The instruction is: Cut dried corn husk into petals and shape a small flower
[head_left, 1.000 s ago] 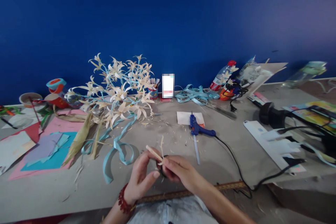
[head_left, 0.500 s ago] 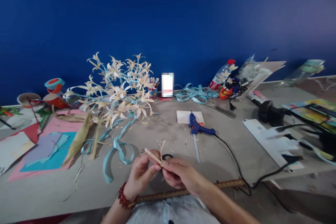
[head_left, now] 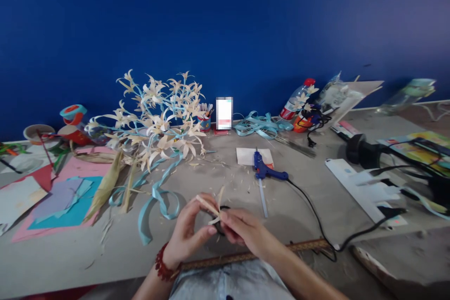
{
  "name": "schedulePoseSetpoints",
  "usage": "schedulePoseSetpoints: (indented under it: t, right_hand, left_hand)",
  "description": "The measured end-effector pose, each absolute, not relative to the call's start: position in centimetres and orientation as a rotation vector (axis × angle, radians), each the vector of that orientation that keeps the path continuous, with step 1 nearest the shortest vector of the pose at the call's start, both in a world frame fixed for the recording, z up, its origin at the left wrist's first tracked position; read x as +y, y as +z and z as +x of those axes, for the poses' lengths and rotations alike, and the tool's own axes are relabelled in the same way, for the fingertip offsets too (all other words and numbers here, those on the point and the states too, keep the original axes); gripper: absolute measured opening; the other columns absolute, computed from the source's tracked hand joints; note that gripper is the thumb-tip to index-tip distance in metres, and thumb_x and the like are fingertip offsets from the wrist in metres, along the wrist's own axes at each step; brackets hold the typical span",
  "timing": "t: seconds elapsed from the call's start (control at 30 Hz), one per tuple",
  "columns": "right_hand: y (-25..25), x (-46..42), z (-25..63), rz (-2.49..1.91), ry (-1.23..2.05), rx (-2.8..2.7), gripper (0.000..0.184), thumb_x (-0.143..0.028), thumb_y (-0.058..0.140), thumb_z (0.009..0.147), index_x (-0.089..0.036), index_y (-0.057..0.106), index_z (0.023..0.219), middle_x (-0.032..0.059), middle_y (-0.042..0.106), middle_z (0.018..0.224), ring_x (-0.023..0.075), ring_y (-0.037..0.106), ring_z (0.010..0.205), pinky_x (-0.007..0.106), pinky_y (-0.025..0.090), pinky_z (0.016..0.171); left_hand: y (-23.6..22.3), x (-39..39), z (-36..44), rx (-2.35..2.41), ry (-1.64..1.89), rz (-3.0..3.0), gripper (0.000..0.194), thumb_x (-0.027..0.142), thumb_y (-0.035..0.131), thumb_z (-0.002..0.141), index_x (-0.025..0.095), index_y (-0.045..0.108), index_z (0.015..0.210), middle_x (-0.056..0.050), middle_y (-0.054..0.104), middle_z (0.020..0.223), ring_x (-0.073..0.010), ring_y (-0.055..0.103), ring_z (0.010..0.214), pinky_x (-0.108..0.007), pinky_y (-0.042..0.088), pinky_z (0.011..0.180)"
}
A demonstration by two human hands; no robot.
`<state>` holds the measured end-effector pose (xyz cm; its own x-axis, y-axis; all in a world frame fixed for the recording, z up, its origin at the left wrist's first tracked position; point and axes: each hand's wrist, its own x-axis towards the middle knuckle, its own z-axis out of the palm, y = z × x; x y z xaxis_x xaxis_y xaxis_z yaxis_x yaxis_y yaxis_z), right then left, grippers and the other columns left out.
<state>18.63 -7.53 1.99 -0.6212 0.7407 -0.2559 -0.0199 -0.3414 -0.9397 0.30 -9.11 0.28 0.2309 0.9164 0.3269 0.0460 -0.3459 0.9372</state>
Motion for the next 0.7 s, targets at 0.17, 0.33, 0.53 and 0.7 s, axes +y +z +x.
schedulePoseSetpoints:
  t: [0.17, 0.33, 0.53, 0.7]
  right_hand:
    - [2.5, -7.6, 18.2, -0.913, 1.919, -1.497, 0.059, -0.069, 0.045, 0.086, -0.019, 0.043, 0.055, -0.0060, 0.037, 0.047, 0.0073, 0.029, 0.044, 0.024, 0.020, 0.044]
    - [2.6, -7.7, 18.3, -0.884, 2.201, -1.220, 0.055, -0.066, 0.055, 0.081, -0.019, 0.043, 0.055, -0.0088, 0.033, 0.043, 0.0052, 0.021, 0.038, 0.023, 0.011, 0.039]
    - [2.4, -7.6, 18.8, -0.780, 2.396, -1.038, 0.050, -0.058, 0.056, 0.084, -0.020, 0.040, 0.055, -0.0111, 0.027, 0.040, 0.0041, 0.013, 0.036, 0.022, 0.005, 0.037]
    - [2.2, -7.6, 18.9, -0.767, 2.428, -1.024, 0.050, -0.058, 0.052, 0.085, -0.021, 0.039, 0.055, -0.0113, 0.025, 0.041, 0.0050, 0.013, 0.036, 0.021, 0.006, 0.036]
  left_hand:
    - [1.5, -8.6, 0.9, 0.932, 1.238, 1.739, 0.015, 0.031, 0.059, 0.089, 0.020, 0.066, 0.083, -0.005, 0.066, 0.078, -0.0205, 0.063, 0.080, -0.050, 0.039, 0.105]
    - [0.7, -8.7, 0.9, 0.857, 1.281, 1.634, 0.017, 0.033, 0.061, 0.088, 0.020, 0.066, 0.078, -0.004, 0.067, 0.078, -0.0200, 0.063, 0.079, -0.051, 0.040, 0.103]
    - [-0.4, -8.9, 0.2, 0.897, 1.280, 1.552, 0.021, 0.037, 0.063, 0.086, 0.020, 0.065, 0.074, -0.006, 0.070, 0.076, -0.0218, 0.064, 0.081, -0.052, 0.040, 0.103]
    - [-0.9, -8.8, 0.0, 0.892, 1.278, 1.531, 0.019, 0.036, 0.064, 0.085, 0.020, 0.066, 0.075, -0.006, 0.071, 0.076, -0.0214, 0.065, 0.081, -0.052, 0.038, 0.105]
